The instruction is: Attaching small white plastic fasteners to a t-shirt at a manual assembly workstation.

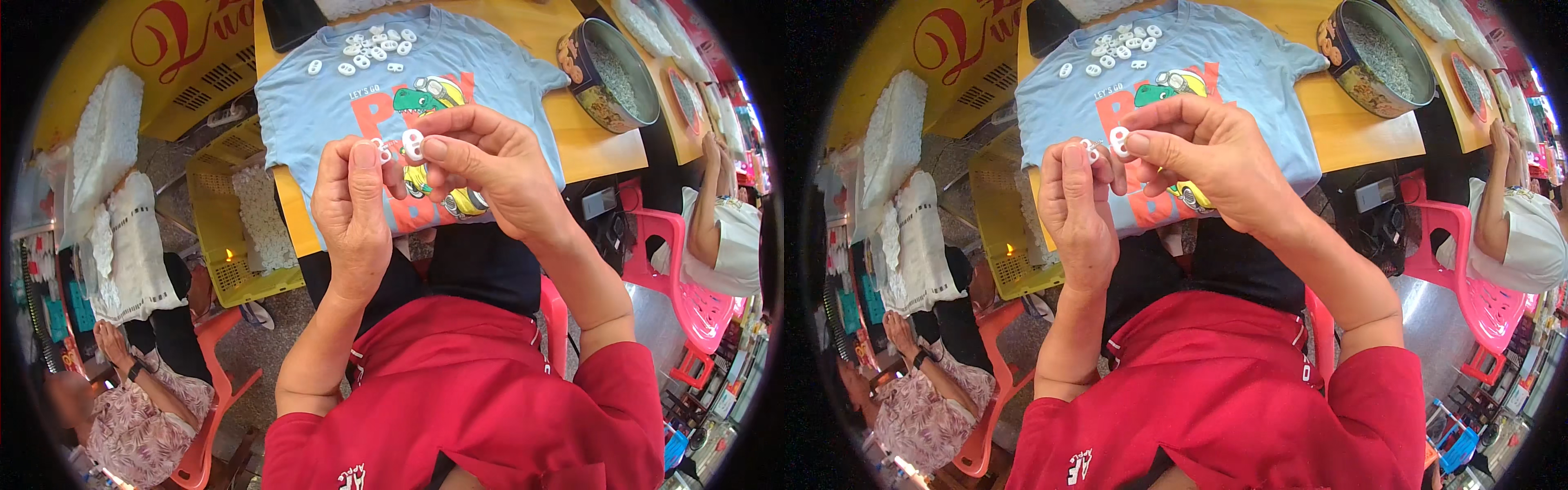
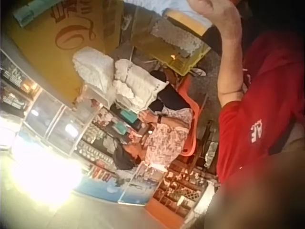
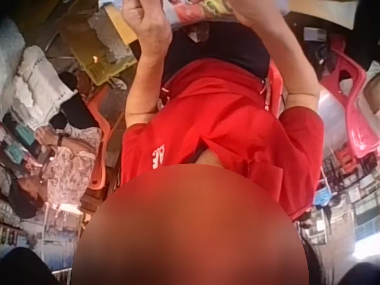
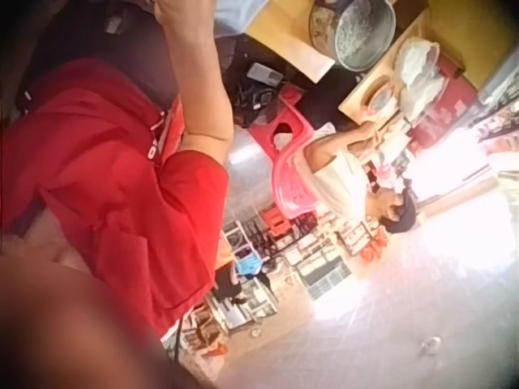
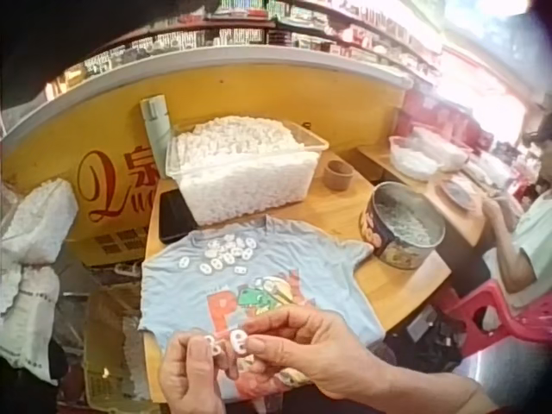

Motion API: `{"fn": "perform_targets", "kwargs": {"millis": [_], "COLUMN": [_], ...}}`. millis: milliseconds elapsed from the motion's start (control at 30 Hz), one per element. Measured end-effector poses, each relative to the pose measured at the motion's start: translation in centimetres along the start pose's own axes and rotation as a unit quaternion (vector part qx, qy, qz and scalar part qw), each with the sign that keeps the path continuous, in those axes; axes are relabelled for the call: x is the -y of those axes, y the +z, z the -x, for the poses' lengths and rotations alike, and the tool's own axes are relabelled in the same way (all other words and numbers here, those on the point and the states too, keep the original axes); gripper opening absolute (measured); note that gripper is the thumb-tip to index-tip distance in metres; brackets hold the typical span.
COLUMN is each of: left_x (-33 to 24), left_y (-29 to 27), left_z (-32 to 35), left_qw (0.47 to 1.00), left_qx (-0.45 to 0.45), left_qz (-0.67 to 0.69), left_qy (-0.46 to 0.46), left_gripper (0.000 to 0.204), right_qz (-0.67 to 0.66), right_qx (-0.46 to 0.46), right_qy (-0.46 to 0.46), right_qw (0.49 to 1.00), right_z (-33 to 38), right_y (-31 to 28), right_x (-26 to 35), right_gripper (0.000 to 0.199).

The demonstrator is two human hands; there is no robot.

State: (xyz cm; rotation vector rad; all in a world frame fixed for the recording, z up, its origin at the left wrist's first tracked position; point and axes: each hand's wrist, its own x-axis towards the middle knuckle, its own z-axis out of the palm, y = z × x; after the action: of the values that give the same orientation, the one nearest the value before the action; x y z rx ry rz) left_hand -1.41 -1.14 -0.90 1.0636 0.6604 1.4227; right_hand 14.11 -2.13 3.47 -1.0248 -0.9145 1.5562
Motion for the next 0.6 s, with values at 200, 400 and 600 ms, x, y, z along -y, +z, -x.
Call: {"fn": "perform_targets", "kwargs": {"millis": [200,400,600], "left_x": [0.15,-0.24,-0.36], "left_y": [0.19,0.19,0.18], "left_z": [0.17,0.38,0.37], "left_qw": [1.0,0.998,0.997], "left_qx": [-0.005,0.008,0.01], "left_qz": [-0.004,-0.055,-0.077], "left_qy": [0.0,-0.02,-0.027], "left_gripper": [0.016,0.02,0.02], "right_qz": [-0.006,0.009,0.042], "right_qx": [-0.02,-0.009,-0.007], "right_qy": [-0.038,-0.044,-0.046], "right_qw": [0.999,0.999,0.998], "right_z": [0.3,0.26,0.39], "right_y": [0.1,0.35,0.38], "right_x": [-0.37,-0.29,0.06], "right_gripper": [0.025,0.024,0.023]}}
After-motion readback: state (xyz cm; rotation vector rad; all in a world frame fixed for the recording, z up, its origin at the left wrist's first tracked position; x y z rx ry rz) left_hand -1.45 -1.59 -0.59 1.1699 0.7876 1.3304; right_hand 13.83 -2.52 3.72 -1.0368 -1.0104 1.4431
